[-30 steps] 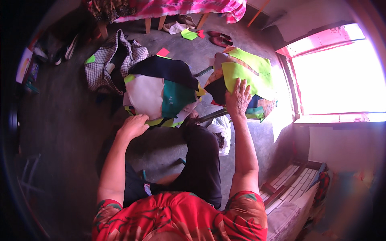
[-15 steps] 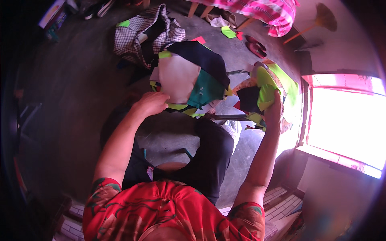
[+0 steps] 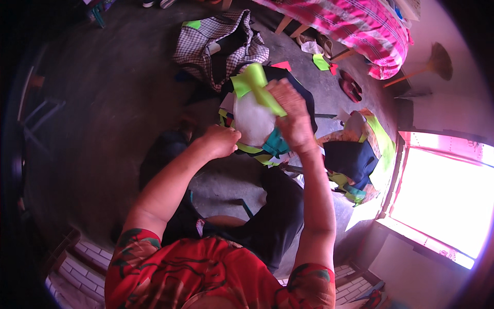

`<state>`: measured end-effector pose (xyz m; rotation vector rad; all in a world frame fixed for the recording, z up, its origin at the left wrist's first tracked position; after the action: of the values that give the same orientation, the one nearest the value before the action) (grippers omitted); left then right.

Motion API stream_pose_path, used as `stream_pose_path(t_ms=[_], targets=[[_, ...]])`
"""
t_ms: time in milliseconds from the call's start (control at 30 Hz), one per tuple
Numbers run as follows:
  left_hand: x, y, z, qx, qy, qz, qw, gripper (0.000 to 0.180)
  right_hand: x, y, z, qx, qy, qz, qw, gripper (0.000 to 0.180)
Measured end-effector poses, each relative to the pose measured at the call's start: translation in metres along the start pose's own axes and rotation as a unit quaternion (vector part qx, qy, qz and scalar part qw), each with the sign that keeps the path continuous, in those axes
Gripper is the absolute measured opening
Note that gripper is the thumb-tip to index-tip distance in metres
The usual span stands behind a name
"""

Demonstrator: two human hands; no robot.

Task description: The person sits on the floor and sorts through a pile of colorful fabric pieces, picking them up, unfolding them, and placing them into separate stacks. The person handles various fabric types and colors, organizing them by hand.

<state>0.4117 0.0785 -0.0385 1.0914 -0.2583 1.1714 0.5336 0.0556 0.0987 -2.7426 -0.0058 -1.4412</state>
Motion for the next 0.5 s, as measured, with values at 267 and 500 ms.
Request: stream_pose_path(t_ms=[267,500], targets=[[-0.004,0.005,0.008,-0.011,-0.002,-0.012,1.000,0.023,-0.114,0.018,0.030,-0.056,-0.027,-0.172,0.983,0.034],[-0.012,0.002,0.001,0.008,0.012,-0.035,0.999,0.020,-0.074,-0.001,0.048,-0.240,-0.213,-0.122,0.939,0.037]])
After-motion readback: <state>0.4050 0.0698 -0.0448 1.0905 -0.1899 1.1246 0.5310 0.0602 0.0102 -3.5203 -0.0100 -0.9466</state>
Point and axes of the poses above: each hand's wrist, its own y-axis away from the middle knuckle, its own x-axis out of the back of the hand, z = x × y, the point moved 9 cm from there along -y, towards the middle knuckle, and after that the axes turned 15 degrees about -z, right-handed, at the moved point
